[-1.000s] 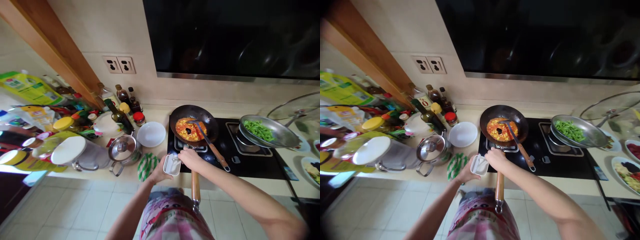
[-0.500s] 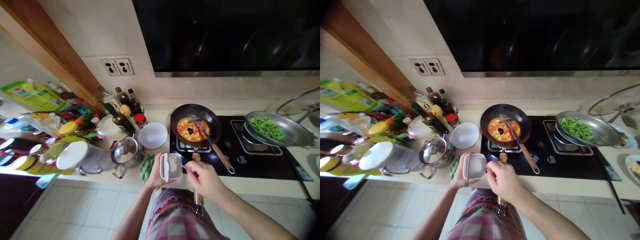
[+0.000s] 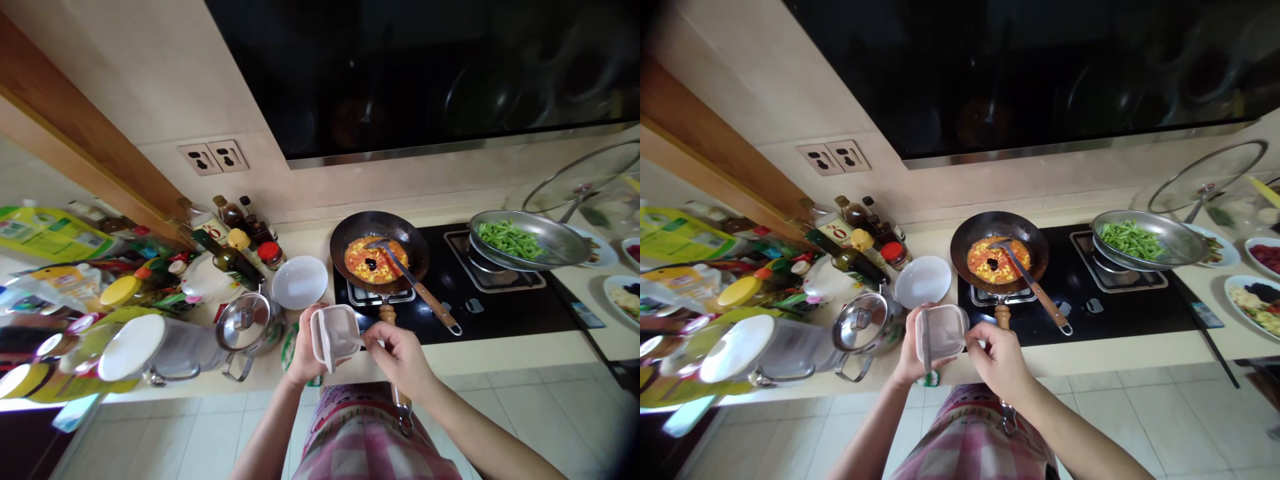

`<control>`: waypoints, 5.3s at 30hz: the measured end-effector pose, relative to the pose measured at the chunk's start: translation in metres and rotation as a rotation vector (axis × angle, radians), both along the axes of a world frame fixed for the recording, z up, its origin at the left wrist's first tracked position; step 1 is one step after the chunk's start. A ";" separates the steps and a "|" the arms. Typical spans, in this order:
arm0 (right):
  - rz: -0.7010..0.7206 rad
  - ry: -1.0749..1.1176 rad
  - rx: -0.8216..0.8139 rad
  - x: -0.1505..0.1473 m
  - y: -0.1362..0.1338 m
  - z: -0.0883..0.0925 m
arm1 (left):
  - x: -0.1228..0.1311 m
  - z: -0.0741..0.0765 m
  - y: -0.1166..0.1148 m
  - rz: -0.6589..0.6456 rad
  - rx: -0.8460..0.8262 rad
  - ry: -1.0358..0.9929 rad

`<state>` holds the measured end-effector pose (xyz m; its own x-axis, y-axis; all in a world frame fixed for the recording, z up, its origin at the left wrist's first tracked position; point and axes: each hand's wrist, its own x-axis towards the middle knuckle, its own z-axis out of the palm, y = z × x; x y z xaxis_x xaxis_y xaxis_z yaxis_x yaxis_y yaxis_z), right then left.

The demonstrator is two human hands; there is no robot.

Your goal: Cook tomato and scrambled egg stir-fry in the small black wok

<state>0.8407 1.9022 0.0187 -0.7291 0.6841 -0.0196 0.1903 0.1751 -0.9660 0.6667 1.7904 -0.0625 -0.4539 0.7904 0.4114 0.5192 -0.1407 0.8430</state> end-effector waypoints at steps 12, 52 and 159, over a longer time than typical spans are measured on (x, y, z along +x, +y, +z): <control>-0.163 0.093 -0.150 0.027 0.006 -0.004 | 0.001 0.000 0.017 0.009 -0.050 -0.013; -0.228 0.214 -0.312 0.013 0.040 -0.037 | -0.007 -0.018 0.055 -0.025 -0.025 -0.306; 0.326 -0.616 1.480 0.114 0.160 -0.068 | -0.272 -0.013 0.186 0.365 -0.197 0.022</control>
